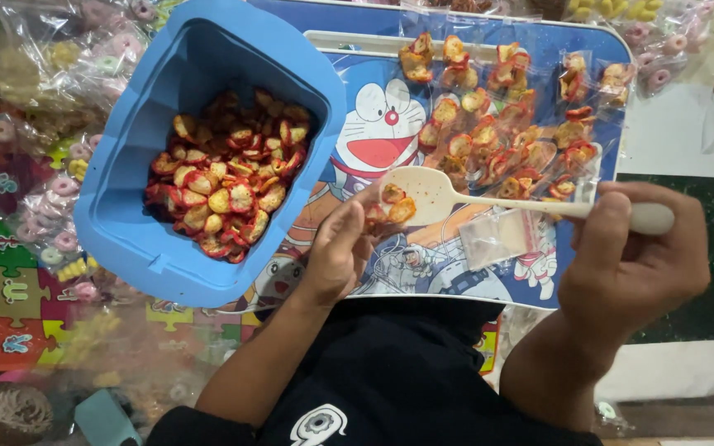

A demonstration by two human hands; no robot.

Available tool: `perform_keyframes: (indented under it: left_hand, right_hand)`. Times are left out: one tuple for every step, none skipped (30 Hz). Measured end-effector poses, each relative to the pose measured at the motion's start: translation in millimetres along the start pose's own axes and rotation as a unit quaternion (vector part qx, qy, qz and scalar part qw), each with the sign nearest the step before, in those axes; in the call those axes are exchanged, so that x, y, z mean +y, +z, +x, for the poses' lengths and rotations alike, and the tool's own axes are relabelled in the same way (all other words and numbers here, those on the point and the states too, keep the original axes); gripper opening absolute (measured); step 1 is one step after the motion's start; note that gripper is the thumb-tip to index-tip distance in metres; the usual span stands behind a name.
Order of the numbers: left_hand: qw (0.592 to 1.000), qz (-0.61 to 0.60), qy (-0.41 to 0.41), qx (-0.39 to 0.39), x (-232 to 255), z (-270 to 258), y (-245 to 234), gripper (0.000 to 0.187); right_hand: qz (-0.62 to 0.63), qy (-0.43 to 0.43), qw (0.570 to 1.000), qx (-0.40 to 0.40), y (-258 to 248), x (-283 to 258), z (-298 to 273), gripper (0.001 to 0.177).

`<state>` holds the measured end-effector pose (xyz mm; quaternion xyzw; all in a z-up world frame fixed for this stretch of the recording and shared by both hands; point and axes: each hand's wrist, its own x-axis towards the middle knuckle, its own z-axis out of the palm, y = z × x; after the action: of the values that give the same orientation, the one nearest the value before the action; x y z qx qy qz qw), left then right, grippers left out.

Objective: Scooping snacks from a container into small plastic bags using a spoon

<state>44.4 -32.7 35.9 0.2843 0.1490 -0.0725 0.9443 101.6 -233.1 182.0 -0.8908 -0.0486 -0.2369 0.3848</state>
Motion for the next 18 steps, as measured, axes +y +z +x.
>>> perform_keyframes:
  left_hand:
    - [1.0,0.0,0.0,0.0,-1,-2,0,0.069]
    - [1.0,-0.007,0.016,-0.014,-1,-1,1,0.061]
    - [0.999,-0.014,0.031,-0.028,0,-1,3,0.053]
    - [0.999,-0.014,0.032,-0.031,-3,0,1,0.053]
    - [0.998,-0.016,0.041,-0.033,-6,2,0,0.05]
    - [0.998,-0.019,0.05,-0.033,-10,0,-3,0.047]
    - [0.998,-0.019,0.049,-0.032,-12,2,-4,0.047]
    - [0.997,-0.039,0.057,-0.04,-15,3,-5,0.047]
    - [0.995,-0.06,0.065,-0.047,-17,4,-6,0.047]
    - [0.995,-0.06,0.065,-0.047,-16,4,-6,0.047]
    - [0.995,-0.048,0.069,-0.053,-15,4,-4,0.047]
    - [0.995,-0.035,0.074,-0.062,-13,5,-2,0.048]
    - [0.995,-0.035,0.075,-0.063,-12,5,-1,0.048]
    - [0.992,-0.031,0.084,-0.089,-12,5,0,0.047]
    - [0.989,-0.027,0.093,-0.114,-11,5,1,0.046]
    - [0.989,-0.027,0.094,-0.114,-11,5,1,0.046]
    - [0.99,-0.029,0.089,-0.106,-12,6,1,0.05]
    - [0.991,-0.03,0.083,-0.099,-13,6,1,0.054]
  right_hand:
    - [0.0,0.0,1.0,0.0,-3,-2,-2,0.014]
    - [-0.029,-0.029,0.999,0.016,-6,-4,-3,0.013]
    - [-0.058,-0.057,0.996,0.032,-9,-6,-4,0.012]
    - [-0.059,-0.058,0.996,0.034,-12,-6,-6,0.012]
    - [-0.066,-0.054,0.996,0.04,-15,-6,-9,0.013]
    - [-0.073,-0.048,0.995,0.042,-18,-6,-13,0.014]
    - [-0.074,-0.047,0.995,0.041,-17,-12,-14,0.014]
    - [-0.064,-0.049,0.995,0.06,-16,-17,-17,0.014]
    - [-0.053,-0.05,0.994,0.079,-16,-23,-19,0.014]
    - [-0.053,-0.05,0.994,0.078,-13,-30,-21,0.014]
    - [-0.044,-0.031,0.994,0.099,-11,-37,-22,0.01]
    - [-0.035,-0.013,0.992,0.122,-8,-45,-23,0.01]
    - [-0.035,-0.014,0.992,0.123,-10,-37,-22,0.01]
    - [-0.023,-0.032,0.99,0.137,-13,-29,-22,0.015]
    - [-0.011,-0.05,0.987,0.151,-15,-21,-21,0.028]
    - [-0.011,-0.05,0.987,0.151,-17,-17,-21,0.028]
    - [-0.007,-0.064,0.987,0.145,-19,-12,-21,0.033]
    - [-0.003,-0.078,0.987,0.139,-22,-7,-21,0.038]
